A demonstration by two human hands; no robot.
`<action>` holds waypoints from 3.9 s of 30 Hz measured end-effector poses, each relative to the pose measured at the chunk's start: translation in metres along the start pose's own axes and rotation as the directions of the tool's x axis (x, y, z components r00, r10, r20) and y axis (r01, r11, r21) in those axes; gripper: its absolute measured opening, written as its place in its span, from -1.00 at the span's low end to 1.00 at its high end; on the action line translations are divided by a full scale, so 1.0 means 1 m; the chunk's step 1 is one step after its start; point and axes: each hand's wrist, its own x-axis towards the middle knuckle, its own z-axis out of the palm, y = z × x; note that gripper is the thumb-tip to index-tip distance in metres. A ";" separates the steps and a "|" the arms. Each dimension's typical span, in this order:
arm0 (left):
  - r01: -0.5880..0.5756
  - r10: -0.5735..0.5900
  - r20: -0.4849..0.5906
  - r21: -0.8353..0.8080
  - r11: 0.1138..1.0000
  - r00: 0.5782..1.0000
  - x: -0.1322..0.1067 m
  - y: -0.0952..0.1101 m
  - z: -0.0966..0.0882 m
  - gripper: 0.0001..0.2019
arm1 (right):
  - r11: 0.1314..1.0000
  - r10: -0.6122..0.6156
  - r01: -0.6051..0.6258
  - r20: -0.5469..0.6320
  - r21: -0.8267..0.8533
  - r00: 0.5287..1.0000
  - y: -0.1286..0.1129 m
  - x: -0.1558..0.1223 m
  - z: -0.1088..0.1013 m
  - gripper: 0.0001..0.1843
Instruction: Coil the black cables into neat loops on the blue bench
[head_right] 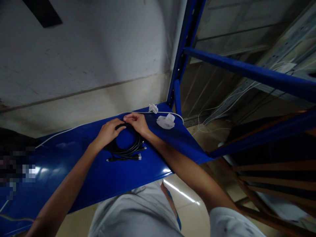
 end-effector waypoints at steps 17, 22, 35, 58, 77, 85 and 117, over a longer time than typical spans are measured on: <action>0.012 -0.091 -0.381 -0.205 0.979 0.920 -0.038 0.014 -0.014 -0.77 | 0.992 -0.031 0.051 0.175 -0.113 0.984 -0.022 -0.005 -0.007 -0.68; -0.093 -0.022 -0.492 -0.208 0.974 0.870 -0.038 0.016 -0.012 -0.80 | 0.994 -0.044 0.073 0.317 -0.080 0.947 -0.023 -0.004 -0.012 -0.70; -0.072 -0.026 -0.409 -0.222 0.972 0.912 -0.041 0.017 -0.013 -0.68 | 0.977 0.144 -0.199 0.435 0.083 0.889 -0.037 -0.015 -0.002 -0.69; -0.112 -0.305 -0.577 -0.576 0.810 0.757 -0.042 0.005 -0.023 -0.70 | 0.984 0.135 -0.151 0.160 0.095 0.978 -0.033 -0.002 -0.017 -0.64; 0.135 -0.409 -0.066 -0.886 0.443 0.910 -0.039 0.017 -0.013 -0.65 | 0.947 0.180 -0.229 0.219 0.223 0.959 -0.035 -0.002 -0.015 -0.64; 0.125 -0.427 0.022 -0.969 0.213 0.904 -0.039 0.020 -0.041 -0.71 | 0.995 0.067 -0.083 0.250 0.055 0.966 -0.023 -0.002 -0.013 -0.65; 0.417 -0.373 0.363 -0.906 0.073 0.854 -0.096 -0.042 -0.090 -0.67 | 0.443 0.096 0.132 0.194 -0.886 0.976 -0.043 0.025 -0.112 -0.94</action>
